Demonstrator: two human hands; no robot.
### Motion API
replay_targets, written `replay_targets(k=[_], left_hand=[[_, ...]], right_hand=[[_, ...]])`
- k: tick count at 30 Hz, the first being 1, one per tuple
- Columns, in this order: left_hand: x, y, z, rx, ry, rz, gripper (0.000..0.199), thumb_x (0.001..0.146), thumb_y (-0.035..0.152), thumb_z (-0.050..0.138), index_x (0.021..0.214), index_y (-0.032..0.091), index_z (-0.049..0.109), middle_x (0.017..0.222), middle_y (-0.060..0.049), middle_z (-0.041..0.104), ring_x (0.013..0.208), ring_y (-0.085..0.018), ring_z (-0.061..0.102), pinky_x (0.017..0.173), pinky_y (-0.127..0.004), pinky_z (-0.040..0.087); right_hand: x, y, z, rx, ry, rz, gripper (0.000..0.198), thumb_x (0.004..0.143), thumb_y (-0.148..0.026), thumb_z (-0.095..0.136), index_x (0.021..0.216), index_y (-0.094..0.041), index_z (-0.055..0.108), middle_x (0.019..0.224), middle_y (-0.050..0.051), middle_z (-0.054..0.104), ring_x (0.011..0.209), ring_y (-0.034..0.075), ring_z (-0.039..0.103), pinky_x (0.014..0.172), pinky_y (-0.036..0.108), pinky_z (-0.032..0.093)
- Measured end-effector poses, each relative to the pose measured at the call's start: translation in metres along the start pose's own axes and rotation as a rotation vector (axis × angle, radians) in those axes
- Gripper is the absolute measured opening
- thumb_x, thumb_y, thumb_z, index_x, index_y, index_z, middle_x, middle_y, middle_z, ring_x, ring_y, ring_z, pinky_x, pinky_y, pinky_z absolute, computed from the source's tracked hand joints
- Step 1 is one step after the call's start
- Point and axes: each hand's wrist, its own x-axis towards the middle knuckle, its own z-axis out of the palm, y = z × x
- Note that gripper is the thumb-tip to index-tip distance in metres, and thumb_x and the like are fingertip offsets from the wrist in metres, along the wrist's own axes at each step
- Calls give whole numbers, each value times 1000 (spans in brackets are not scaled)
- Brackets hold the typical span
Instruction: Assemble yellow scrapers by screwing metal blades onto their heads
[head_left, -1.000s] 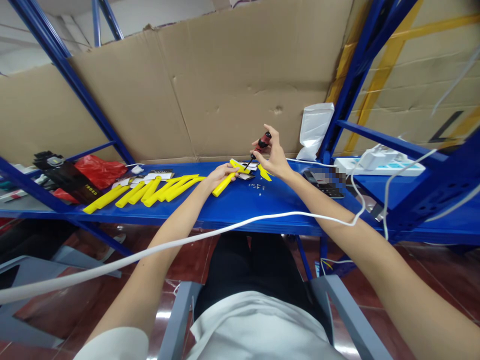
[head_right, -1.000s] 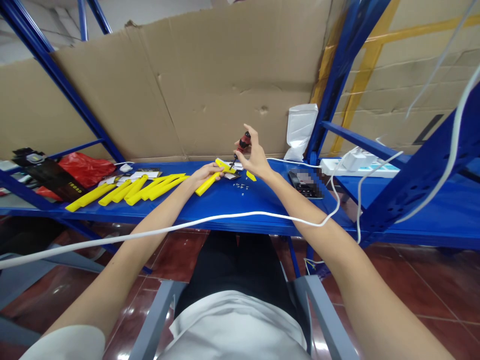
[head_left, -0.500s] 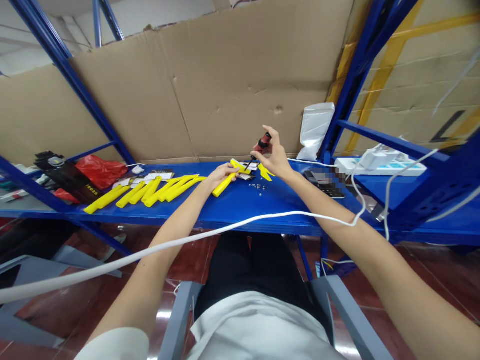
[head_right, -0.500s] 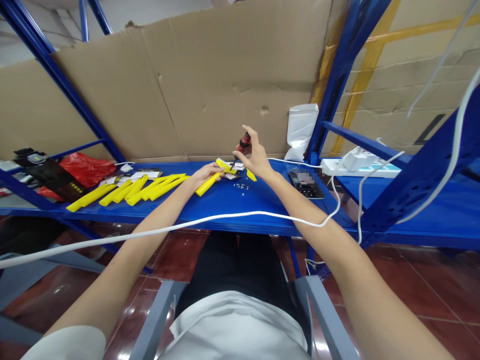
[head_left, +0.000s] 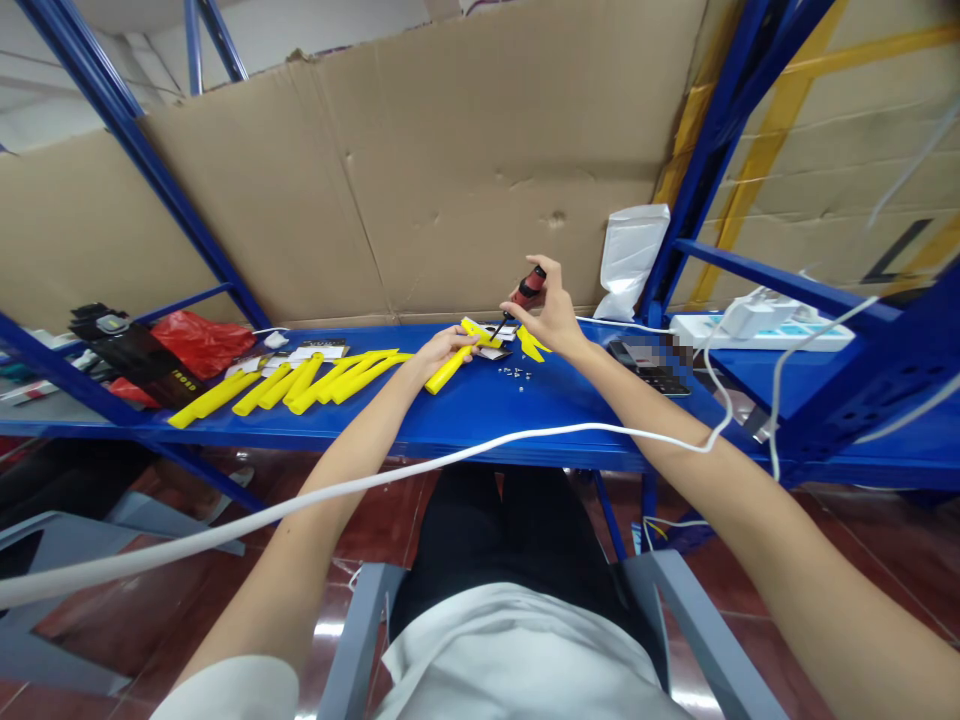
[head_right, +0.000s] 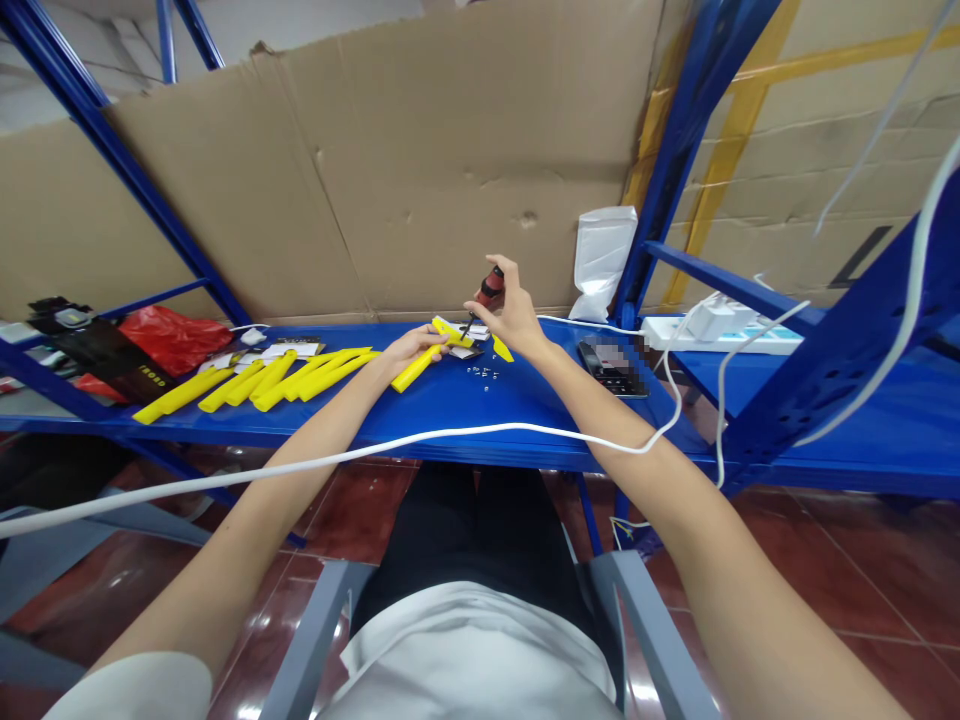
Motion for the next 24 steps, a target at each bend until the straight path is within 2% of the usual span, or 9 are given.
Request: replay_targets(k=[5, 13, 19, 24], left_hand=[[0, 0, 0, 1, 6, -3, 32, 87, -3, 83, 104, 13, 62, 94, -10, 76, 68, -12, 69, 53, -19, 45], [-1, 0, 1, 7, 23, -11, 33, 87, -1, 86, 102, 15, 62, 94, -11, 77, 70, -15, 71, 55, -22, 48], [0, -1, 1, 2, 36, -11, 38, 87, 2, 89, 108, 15, 61, 92, -9, 76, 68, -13, 70, 57, -22, 48], [-1, -2, 2, -4, 23, -11, 37, 87, 2, 89, 107, 14, 61, 91, -10, 76, 69, -14, 70, 56, -23, 46]], right_hand=[[0, -4, 1, 61, -39, -17, 106, 100, -91, 57, 179, -33, 15, 146, 18, 73, 112, 34, 84, 107, 60, 71], [2, -3, -1, -2, 15, -4, 108, 93, -94, 67, 173, -30, 33, 121, 15, 79, 101, 39, 85, 97, 67, 73], [0, -7, 1, 34, -44, -42, 105, 101, -92, 55, 179, -32, 19, 138, 18, 74, 111, 36, 84, 106, 62, 71], [1, -1, 0, 1, -12, -8, 113, 94, -95, 64, 178, -31, 25, 124, 16, 79, 101, 38, 85, 98, 66, 73]])
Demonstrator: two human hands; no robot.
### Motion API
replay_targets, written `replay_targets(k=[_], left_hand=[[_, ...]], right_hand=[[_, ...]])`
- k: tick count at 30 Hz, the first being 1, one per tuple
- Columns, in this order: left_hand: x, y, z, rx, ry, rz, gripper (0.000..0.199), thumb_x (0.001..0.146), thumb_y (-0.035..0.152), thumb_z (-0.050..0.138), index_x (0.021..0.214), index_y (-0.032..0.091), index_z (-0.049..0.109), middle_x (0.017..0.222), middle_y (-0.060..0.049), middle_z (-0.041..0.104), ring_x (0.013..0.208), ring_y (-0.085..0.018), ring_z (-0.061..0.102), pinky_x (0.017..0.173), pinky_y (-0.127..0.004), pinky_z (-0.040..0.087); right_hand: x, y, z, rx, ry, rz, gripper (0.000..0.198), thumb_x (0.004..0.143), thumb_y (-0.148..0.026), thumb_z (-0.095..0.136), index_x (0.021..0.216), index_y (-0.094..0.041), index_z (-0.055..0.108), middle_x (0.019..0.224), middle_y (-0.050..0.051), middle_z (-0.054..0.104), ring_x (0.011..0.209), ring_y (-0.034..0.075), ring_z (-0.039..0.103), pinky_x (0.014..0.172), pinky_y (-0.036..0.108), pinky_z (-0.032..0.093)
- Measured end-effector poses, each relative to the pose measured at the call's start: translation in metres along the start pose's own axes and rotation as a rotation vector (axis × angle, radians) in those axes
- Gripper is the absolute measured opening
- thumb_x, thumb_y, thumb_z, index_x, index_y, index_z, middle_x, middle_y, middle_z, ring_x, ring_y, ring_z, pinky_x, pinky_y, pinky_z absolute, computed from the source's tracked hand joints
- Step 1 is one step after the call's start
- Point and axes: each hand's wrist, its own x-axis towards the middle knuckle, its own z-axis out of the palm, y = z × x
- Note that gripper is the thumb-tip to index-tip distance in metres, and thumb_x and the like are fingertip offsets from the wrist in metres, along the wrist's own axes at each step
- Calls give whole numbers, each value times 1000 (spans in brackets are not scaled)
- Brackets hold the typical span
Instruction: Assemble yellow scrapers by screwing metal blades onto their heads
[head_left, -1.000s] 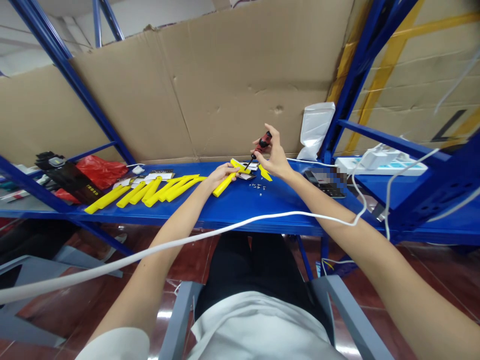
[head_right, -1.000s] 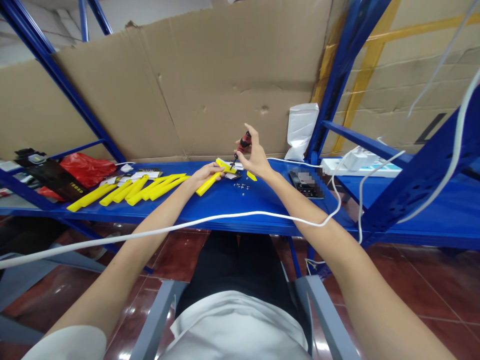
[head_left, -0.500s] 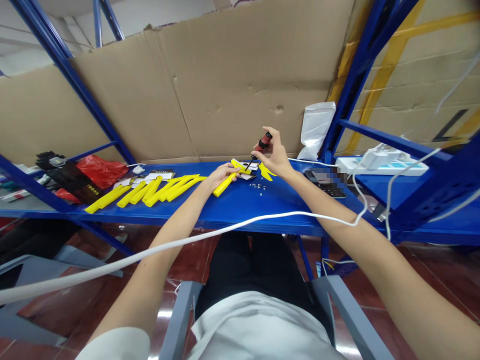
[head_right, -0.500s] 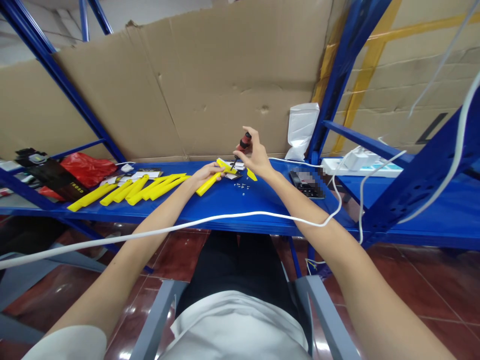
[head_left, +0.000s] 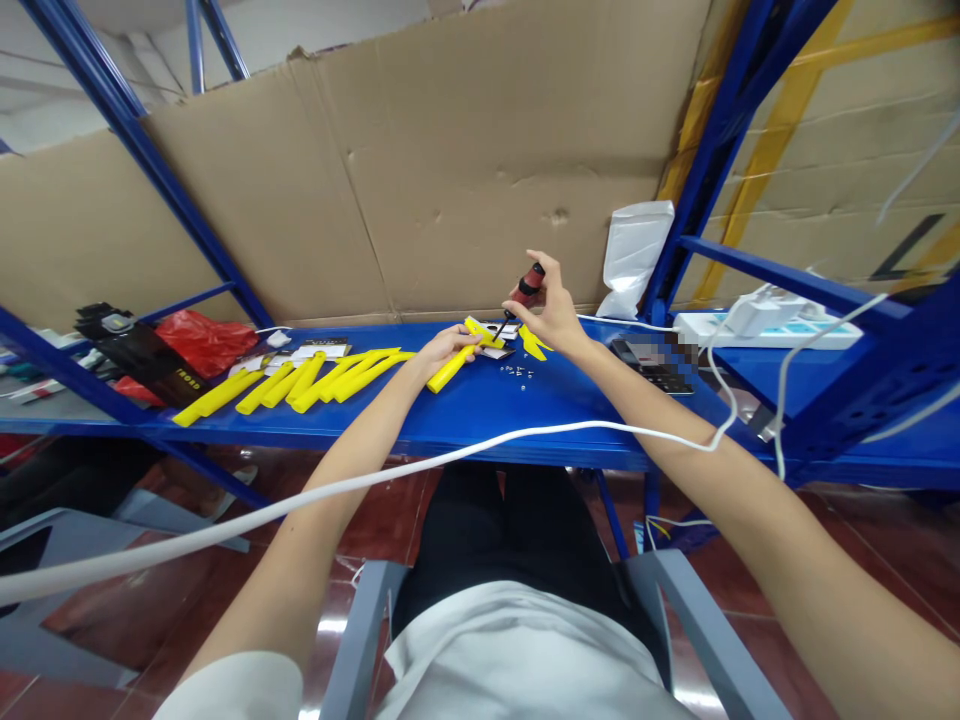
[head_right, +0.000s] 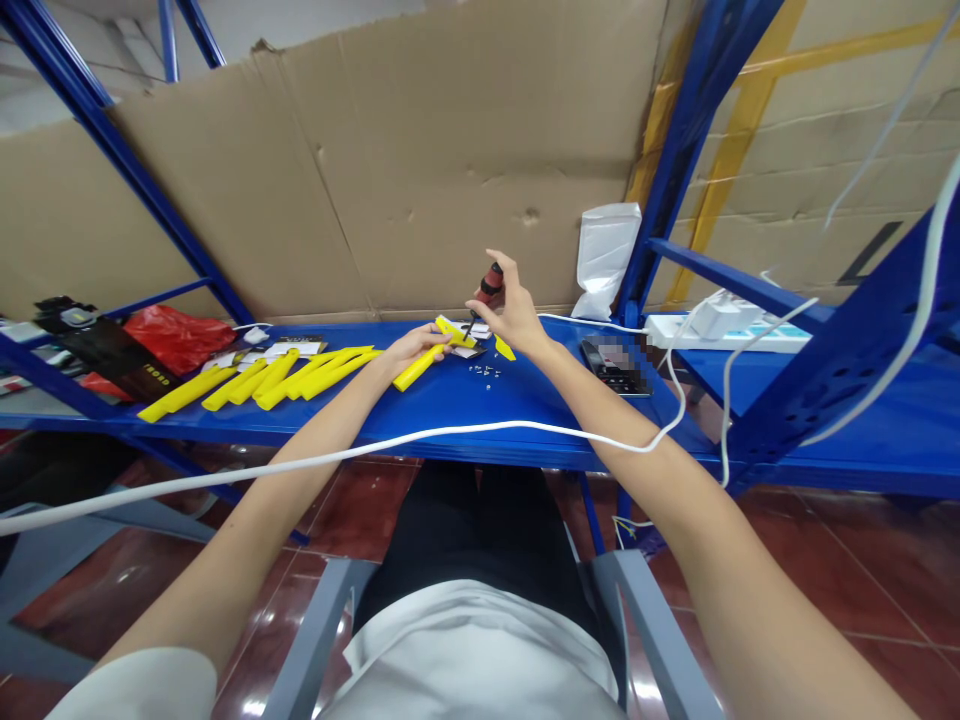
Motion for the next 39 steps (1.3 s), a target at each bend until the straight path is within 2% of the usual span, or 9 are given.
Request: replay_targets(k=[2, 6, 8, 14, 16, 21, 28, 35, 39], left_hand=[[0, 0, 0, -3, -1, 1, 38, 88, 4, 90, 109, 15, 61, 91, -9, 76, 68, -14, 70, 57, -23, 47], [1, 0, 0, -9, 2, 3, 39, 88, 4, 90, 111, 15, 61, 90, -8, 76, 68, -13, 70, 59, -24, 49], [1, 0, 0, -8, -3, 2, 38, 88, 3, 90, 109, 15, 61, 90, -8, 76, 68, -13, 69, 58, -23, 48], [0, 1, 1, 1, -16, -3, 33, 87, -2, 85, 104, 14, 62, 91, -11, 77, 69, -14, 70, 54, -21, 45], [0, 1, 1, 5, -14, -4, 30, 88, -4, 82, 103, 13, 62, 90, -11, 76, 69, -14, 69, 54, -21, 45], [-1, 2, 1, 5, -11, -4, 28, 89, -4, 82, 102, 13, 62, 91, -12, 76, 69, -14, 69, 54, -21, 45], [-3, 1, 3, 4, -11, 1, 31, 88, -2, 84, 101, 14, 61, 93, -11, 77, 70, -14, 70, 54, -21, 45], [-1, 1, 1, 9, -1, -2, 30, 88, -3, 83, 100, 14, 62, 90, -11, 76, 69, -14, 69, 54, -21, 45], [0, 0, 1, 6, 9, 1, 30, 88, -3, 82, 100, 15, 61, 91, -12, 76, 70, -15, 69, 55, -22, 45]], right_hand=[[0, 1, -1, -4, -1, 4, 114, 95, -94, 64, 180, -31, 23, 129, 17, 78, 102, 39, 85, 99, 67, 72], [-1, 0, -1, 10, -58, -22, 108, 103, -87, 57, 184, -34, 8, 153, 19, 70, 114, 36, 83, 107, 61, 70], [-1, 0, -1, 15, -67, -20, 107, 104, -86, 55, 184, -35, 7, 155, 18, 68, 115, 35, 83, 107, 59, 71], [0, -1, -2, 5, -13, -9, 111, 94, -95, 63, 178, -31, 27, 127, 15, 77, 103, 38, 84, 100, 66, 72], [0, -2, -2, 23, -23, -16, 109, 96, -94, 61, 178, -32, 26, 131, 16, 77, 106, 37, 84, 104, 64, 71], [-1, -2, -2, 53, -89, -10, 109, 102, -91, 53, 183, -34, 9, 149, 19, 71, 114, 36, 84, 107, 61, 70], [1, -1, -4, -28, -22, 55, 114, 89, -97, 67, 175, -32, 31, 125, 14, 79, 97, 39, 85, 98, 69, 71], [-1, -6, -3, 75, -72, 46, 112, 95, -98, 57, 178, -34, 19, 138, 16, 76, 109, 34, 85, 104, 57, 71], [1, -4, -4, 52, -63, 53, 111, 92, -97, 63, 175, -34, 28, 127, 14, 78, 105, 38, 85, 100, 63, 72]])
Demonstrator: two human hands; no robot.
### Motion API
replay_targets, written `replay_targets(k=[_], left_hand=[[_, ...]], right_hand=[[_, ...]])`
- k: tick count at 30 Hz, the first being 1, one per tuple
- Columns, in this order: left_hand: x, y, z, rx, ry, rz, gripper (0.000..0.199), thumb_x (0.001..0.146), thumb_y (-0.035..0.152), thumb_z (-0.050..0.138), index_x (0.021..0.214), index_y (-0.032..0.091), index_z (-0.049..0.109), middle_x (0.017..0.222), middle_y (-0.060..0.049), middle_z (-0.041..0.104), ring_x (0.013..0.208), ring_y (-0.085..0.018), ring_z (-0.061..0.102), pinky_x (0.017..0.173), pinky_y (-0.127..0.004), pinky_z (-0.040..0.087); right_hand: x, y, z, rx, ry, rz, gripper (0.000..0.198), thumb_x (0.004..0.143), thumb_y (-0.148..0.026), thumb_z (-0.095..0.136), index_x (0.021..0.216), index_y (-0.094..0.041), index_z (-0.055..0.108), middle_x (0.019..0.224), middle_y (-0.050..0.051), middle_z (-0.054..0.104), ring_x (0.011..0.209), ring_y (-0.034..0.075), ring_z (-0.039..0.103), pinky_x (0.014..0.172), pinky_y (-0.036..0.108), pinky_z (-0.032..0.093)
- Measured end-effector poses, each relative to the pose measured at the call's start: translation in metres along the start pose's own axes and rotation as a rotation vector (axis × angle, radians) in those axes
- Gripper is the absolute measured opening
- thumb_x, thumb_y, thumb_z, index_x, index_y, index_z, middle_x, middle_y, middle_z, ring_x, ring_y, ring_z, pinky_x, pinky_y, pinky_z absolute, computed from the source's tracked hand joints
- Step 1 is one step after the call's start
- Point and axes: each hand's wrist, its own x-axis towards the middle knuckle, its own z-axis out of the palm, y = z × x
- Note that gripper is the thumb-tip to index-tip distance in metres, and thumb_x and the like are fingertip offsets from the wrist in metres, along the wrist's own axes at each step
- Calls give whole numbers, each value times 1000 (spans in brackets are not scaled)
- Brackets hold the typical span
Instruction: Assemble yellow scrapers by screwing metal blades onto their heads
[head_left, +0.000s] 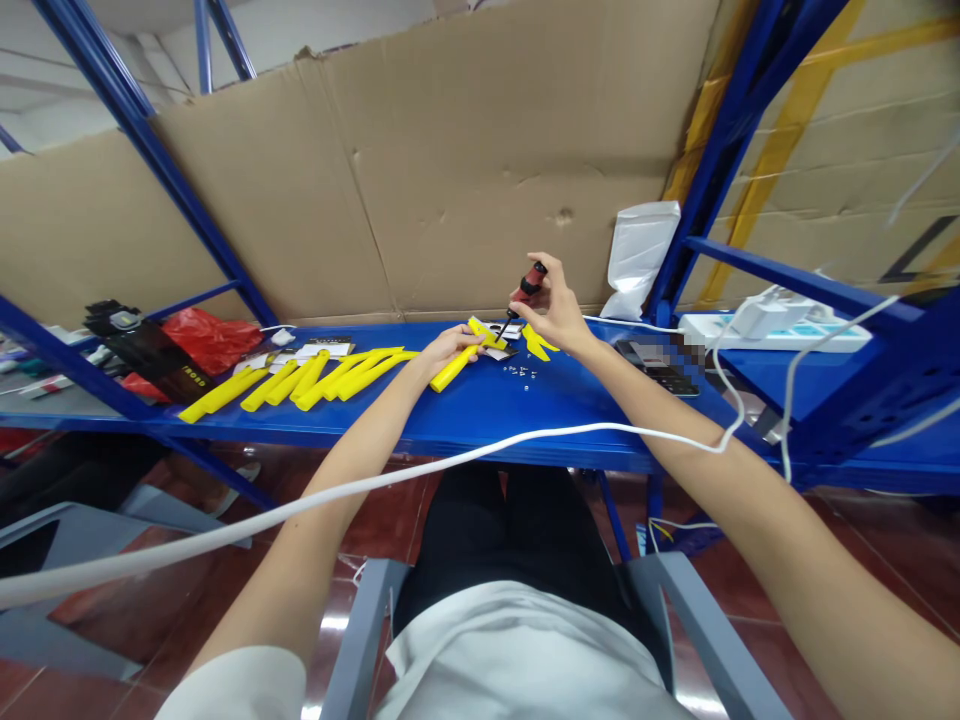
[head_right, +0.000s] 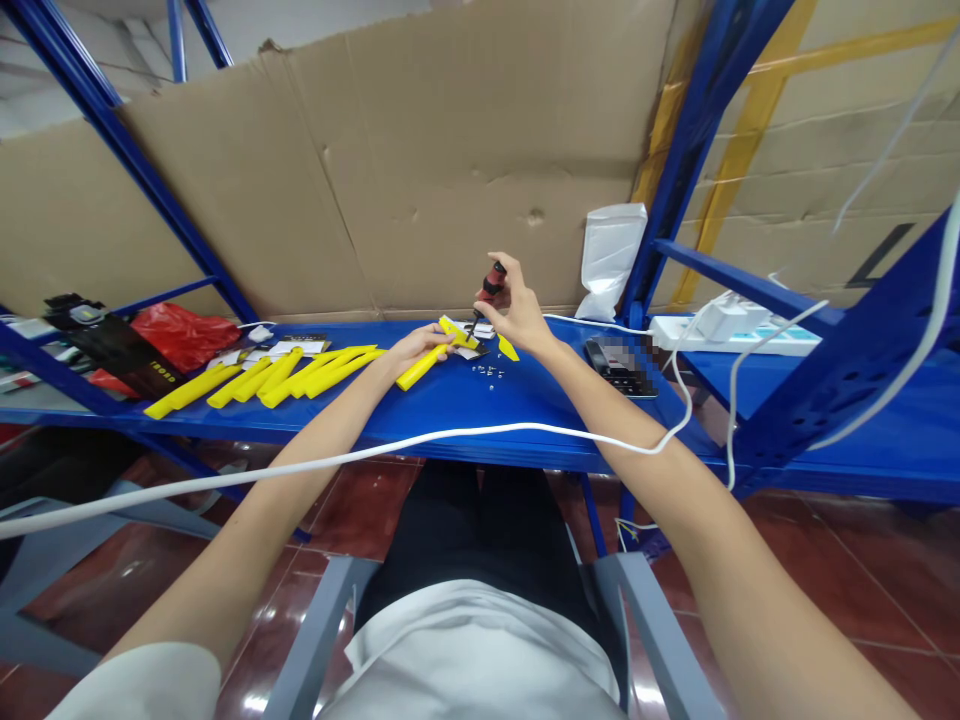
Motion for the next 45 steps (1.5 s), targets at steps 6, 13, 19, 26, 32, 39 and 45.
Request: replay_targets(k=[6, 13, 19, 26, 32, 39, 45], left_hand=[[-1, 0, 0, -3, 2, -1, 27, 90, -4, 78, 99, 15, 61, 92, -12, 76, 71, -15, 69, 55, -23, 45], [0, 1, 0, 0, 6, -5, 29, 90, -4, 79, 98, 16, 61, 90, -11, 76, 70, -15, 69, 54, -22, 46], [-1, 1, -1, 0, -5, -4, 29, 89, -4, 81, 99, 15, 61, 90, -12, 75, 70, -15, 69, 54, -22, 46], [0, 1, -1, 4, -6, -3, 28, 90, -4, 80, 100, 15, 61, 89, -11, 75, 70, -14, 69, 54, -22, 46], [0, -1, 0, 7, 5, 2, 24, 93, -5, 75, 99, 14, 61, 89, -11, 75, 69, -14, 69, 52, -20, 47], [2, -1, 0, 21, 13, 8, 30, 89, -4, 83, 98, 16, 61, 90, -11, 76, 69, -15, 71, 53, -22, 48], [5, 0, -4, 55, 24, 12, 34, 86, 0, 88, 99, 16, 61, 90, -10, 77, 72, -16, 73, 55, -22, 48]], right_hand=[[1, 1, 0, -33, 26, -10, 109, 91, -96, 67, 172, -33, 33, 119, 12, 79, 96, 38, 86, 95, 67, 73], [-1, -2, 1, 48, -22, -10, 104, 98, -90, 63, 176, -34, 23, 144, 17, 76, 112, 34, 85, 107, 60, 71], [1, 1, 1, 22, -24, -9, 103, 98, -87, 67, 176, -34, 26, 132, 14, 81, 107, 36, 86, 102, 62, 72], [2, 4, 1, 27, 2, 6, 111, 87, -99, 67, 172, -35, 33, 119, 12, 81, 103, 40, 87, 98, 67, 72], [2, 8, 0, -35, 76, 13, 106, 84, -99, 73, 163, -36, 43, 114, 11, 81, 89, 39, 86, 85, 66, 74], [1, 15, 2, -56, 103, 3, 108, 84, -98, 73, 166, -34, 42, 118, 13, 81, 91, 41, 86, 92, 72, 72], [-1, 14, 3, -77, 172, -32, 110, 89, -96, 69, 172, -33, 35, 121, 14, 79, 96, 41, 86, 95, 72, 72]])
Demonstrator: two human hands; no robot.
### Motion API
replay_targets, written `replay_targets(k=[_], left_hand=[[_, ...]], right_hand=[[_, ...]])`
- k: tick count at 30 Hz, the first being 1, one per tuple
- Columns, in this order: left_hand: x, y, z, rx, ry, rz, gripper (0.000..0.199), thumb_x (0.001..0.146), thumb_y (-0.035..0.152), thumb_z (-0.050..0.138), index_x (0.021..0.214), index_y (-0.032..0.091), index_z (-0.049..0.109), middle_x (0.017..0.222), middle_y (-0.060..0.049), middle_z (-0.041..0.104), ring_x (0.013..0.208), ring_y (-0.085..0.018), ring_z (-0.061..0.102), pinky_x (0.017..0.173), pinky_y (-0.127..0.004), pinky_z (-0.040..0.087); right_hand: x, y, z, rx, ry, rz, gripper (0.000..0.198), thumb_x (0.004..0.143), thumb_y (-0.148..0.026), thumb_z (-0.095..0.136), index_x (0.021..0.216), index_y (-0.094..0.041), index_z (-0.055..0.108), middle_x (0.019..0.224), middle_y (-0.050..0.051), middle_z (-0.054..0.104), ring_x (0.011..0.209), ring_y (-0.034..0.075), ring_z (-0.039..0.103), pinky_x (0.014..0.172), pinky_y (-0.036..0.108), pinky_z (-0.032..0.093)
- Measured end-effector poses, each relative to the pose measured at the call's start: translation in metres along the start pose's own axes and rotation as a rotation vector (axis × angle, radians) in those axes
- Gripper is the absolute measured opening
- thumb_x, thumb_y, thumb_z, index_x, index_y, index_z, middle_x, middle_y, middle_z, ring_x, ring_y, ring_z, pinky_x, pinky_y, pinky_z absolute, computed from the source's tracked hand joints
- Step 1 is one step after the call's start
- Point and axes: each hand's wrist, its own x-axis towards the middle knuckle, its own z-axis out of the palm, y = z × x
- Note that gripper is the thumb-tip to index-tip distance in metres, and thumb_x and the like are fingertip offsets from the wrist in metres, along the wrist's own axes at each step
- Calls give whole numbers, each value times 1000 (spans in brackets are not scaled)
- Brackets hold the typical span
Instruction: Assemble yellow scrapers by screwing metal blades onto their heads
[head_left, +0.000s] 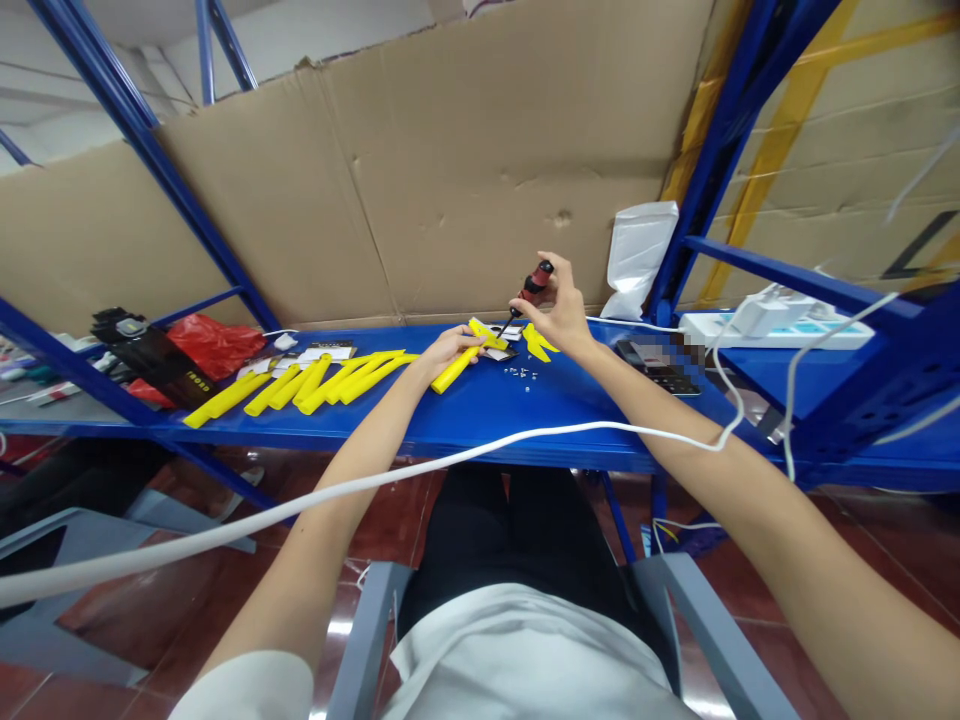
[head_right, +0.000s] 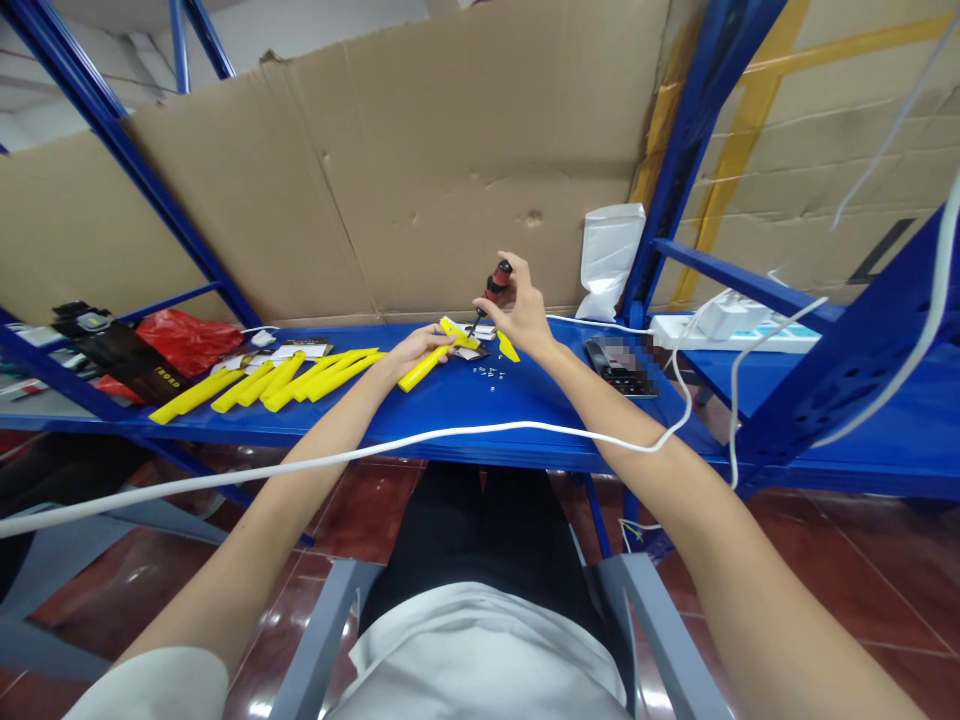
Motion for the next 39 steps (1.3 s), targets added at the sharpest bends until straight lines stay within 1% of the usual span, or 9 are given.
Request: replay_targets(k=[6, 10, 13, 15, 18, 21, 31, 35, 39], left_hand=[[1, 0, -4, 25, 15, -1, 38, 84, 3, 92, 100, 15, 60, 91, -12, 78, 72, -16, 74, 56, -22, 50], [-1, 2, -3, 39, 6, -5, 35, 87, 3, 90, 101, 14, 61, 91, -13, 78, 71, -16, 74, 56, -22, 51], [-4, 4, -2, 51, -5, -6, 32, 88, 3, 89, 102, 14, 62, 91, -12, 78, 70, -15, 74, 56, -22, 51], [-6, 5, 0, 59, -13, -6, 29, 90, 2, 87, 102, 13, 62, 91, -12, 78, 69, -15, 73, 56, -22, 53], [-8, 6, 2, 70, -15, -7, 25, 93, 1, 83, 101, 13, 62, 91, -12, 78, 71, -16, 75, 57, -23, 54], [-10, 7, 3, 79, -10, -8, 23, 95, 0, 81, 101, 13, 62, 90, -13, 78, 72, -17, 76, 57, -23, 55], [-13, 8, 7, 109, 3, -11, 21, 99, -1, 75, 102, 14, 61, 90, -11, 79, 71, -16, 76, 58, -22, 55], [-15, 10, 9, 122, 3, -11, 24, 96, 1, 80, 101, 15, 60, 89, -11, 79, 68, -15, 74, 58, -23, 54], [-18, 10, 11, 138, -6, -11, 25, 95, 3, 83, 101, 14, 62, 87, -11, 79, 63, -15, 72, 57, -23, 53]], right_hand=[[10, 13, -2, 5, 180, 7, 113, 101, -91, 55, 182, -36, -2, 141, 19, 69, 120, 42, 82, 105, 75, 68], [16, 37, -5, -31, 233, 17, 110, 104, -91, 46, 182, -36, -10, 147, 22, 64, 123, 40, 81, 102, 70, 71], [17, 52, -7, 11, 263, 76, 110, 103, -92, 48, 181, -37, -5, 149, 22, 64, 120, 39, 82, 99, 67, 72], [18, 57, -7, 70, 304, 123, 110, 100, -92, 56, 178, -36, 3, 143, 19, 66, 118, 37, 82, 98, 66, 73], [19, 55, -7, 179, 387, 185, 109, 92, -88, 74, 169, -34, 20, 129, 14, 69, 111, 35, 83, 97, 65, 73], [20, 49, -8, 236, 425, 212, 105, 86, -85, 84, 159, -35, 29, 123, 11, 69, 108, 34, 83, 96, 64, 73], [17, 42, -5, 251, 370, 207, 101, 87, -85, 82, 157, -36, 29, 127, 13, 68, 109, 36, 82, 95, 67, 73], [16, 40, -4, 272, 371, 214, 100, 85, -81, 87, 153, -35, 30, 128, 14, 68, 109, 37, 82, 95, 68, 73], [14, 37, 0, 239, 353, 188, 99, 85, -83, 87, 152, -36, 32, 126, 13, 68, 107, 36, 83, 93, 67, 74]])
